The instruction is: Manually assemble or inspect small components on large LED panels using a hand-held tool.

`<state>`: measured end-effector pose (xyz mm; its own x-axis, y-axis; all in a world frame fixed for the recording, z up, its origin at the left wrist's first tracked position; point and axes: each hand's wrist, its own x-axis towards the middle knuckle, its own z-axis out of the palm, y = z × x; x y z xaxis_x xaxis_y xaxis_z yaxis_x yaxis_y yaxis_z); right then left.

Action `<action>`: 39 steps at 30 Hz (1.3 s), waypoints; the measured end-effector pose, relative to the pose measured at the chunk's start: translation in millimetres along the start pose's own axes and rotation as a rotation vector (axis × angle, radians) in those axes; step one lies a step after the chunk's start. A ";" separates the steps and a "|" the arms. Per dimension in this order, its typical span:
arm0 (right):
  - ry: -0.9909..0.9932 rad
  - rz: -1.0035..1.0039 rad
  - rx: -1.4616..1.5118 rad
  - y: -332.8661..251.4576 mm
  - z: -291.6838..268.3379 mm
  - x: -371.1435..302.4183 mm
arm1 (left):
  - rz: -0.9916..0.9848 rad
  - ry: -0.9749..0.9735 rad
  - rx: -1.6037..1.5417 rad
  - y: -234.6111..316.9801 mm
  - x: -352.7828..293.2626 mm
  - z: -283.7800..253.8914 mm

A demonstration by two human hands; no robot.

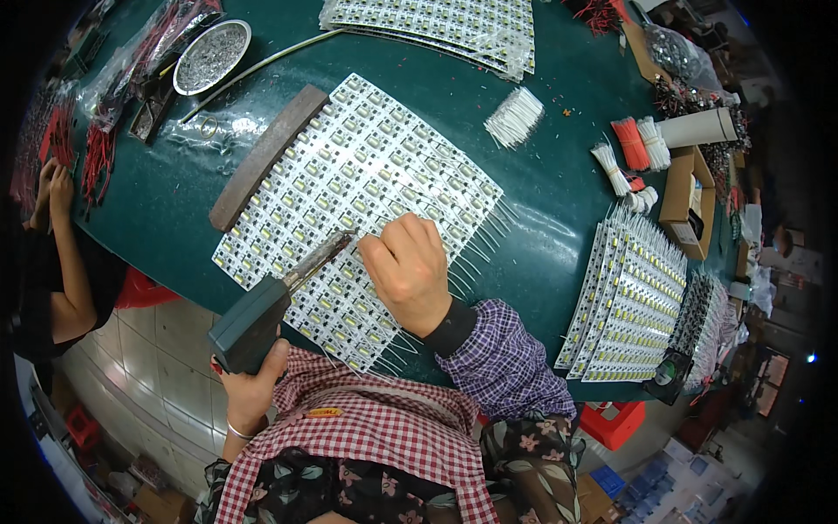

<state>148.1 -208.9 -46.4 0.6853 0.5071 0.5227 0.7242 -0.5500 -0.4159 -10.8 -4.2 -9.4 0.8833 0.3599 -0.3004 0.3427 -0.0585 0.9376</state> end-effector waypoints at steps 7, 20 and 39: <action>0.001 -0.003 -0.006 -0.7 -0.4 1.0 | 0.117 -0.042 0.068 -11.7 0.0 -7.1; 0.005 0.031 0.018 -0.6 1.8 -0.8 | 0.012 0.069 0.013 -5.1 -6.7 -5.0; -0.023 0.111 0.180 2.8 3.6 -2.2 | 0.158 0.030 0.094 5.8 -7.2 -3.0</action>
<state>148.8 -209.2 -51.4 0.7617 0.4659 0.4503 0.6448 -0.4768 -0.5975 -16.2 -4.3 -1.3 0.9189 0.3671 -0.1444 0.2305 -0.2026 0.9517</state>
